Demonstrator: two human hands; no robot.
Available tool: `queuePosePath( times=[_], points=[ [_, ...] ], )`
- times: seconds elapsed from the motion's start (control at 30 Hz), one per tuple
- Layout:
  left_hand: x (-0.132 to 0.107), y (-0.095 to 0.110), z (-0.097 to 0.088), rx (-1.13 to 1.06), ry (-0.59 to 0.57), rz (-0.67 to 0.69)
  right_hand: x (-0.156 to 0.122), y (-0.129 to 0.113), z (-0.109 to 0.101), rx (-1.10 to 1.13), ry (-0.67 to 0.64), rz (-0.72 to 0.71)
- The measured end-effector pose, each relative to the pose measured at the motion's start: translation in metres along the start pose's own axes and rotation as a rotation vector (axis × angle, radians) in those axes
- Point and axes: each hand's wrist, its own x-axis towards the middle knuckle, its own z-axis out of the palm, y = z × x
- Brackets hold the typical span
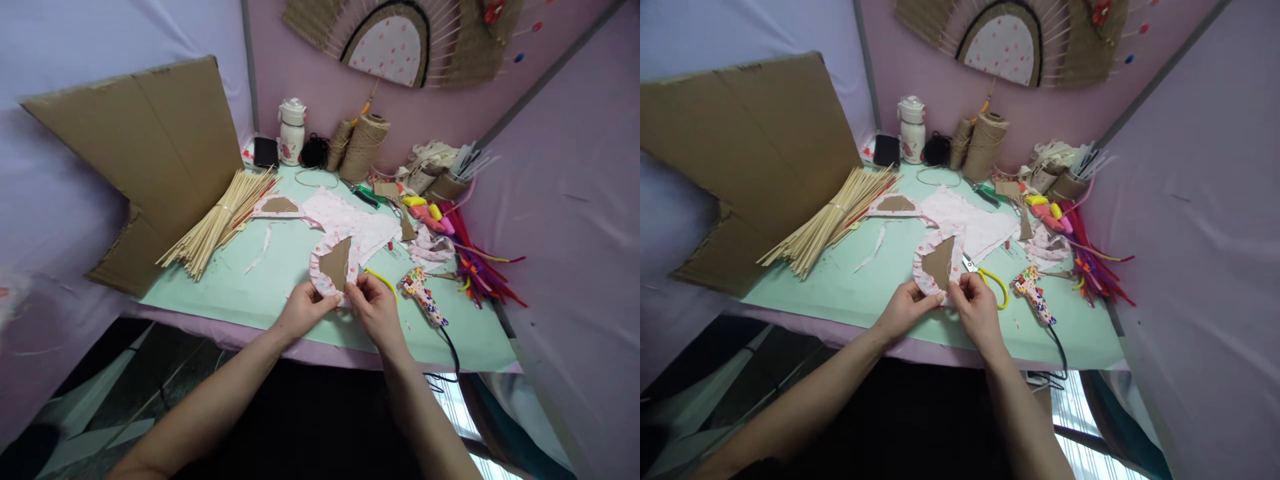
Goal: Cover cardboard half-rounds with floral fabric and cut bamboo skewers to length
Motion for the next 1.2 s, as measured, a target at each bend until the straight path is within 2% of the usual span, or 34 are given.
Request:
queuePosePath(
  times=[0.23,0.5,0.6,0.77,0.9,1.07,1.2],
  points=[
    [0.001,-0.002,-0.002,-0.030,-0.017,-0.016,0.001,0.004,-0.005,0.111,-0.026,0.041],
    [0.001,-0.012,-0.003,0.076,-0.063,0.070,0.003,0.002,0.008,-0.119,0.103,-0.102],
    [0.001,-0.014,-0.004,0.093,-0.073,0.070,0.003,0.004,0.009,-0.146,0.108,-0.117],
    [0.000,-0.010,-0.001,-0.054,-0.065,0.017,0.002,0.006,0.004,-0.096,0.104,-0.092],
    [0.001,-0.009,-0.002,-0.217,-0.062,0.049,0.000,0.004,-0.001,-0.151,0.145,-0.128],
    [0.003,-0.019,-0.006,-0.183,0.011,0.076,-0.005,0.003,-0.005,-0.246,0.094,-0.209],
    [0.003,-0.023,-0.007,-0.168,0.014,0.070,-0.006,0.003,-0.008,-0.252,0.067,-0.213]
  ],
)
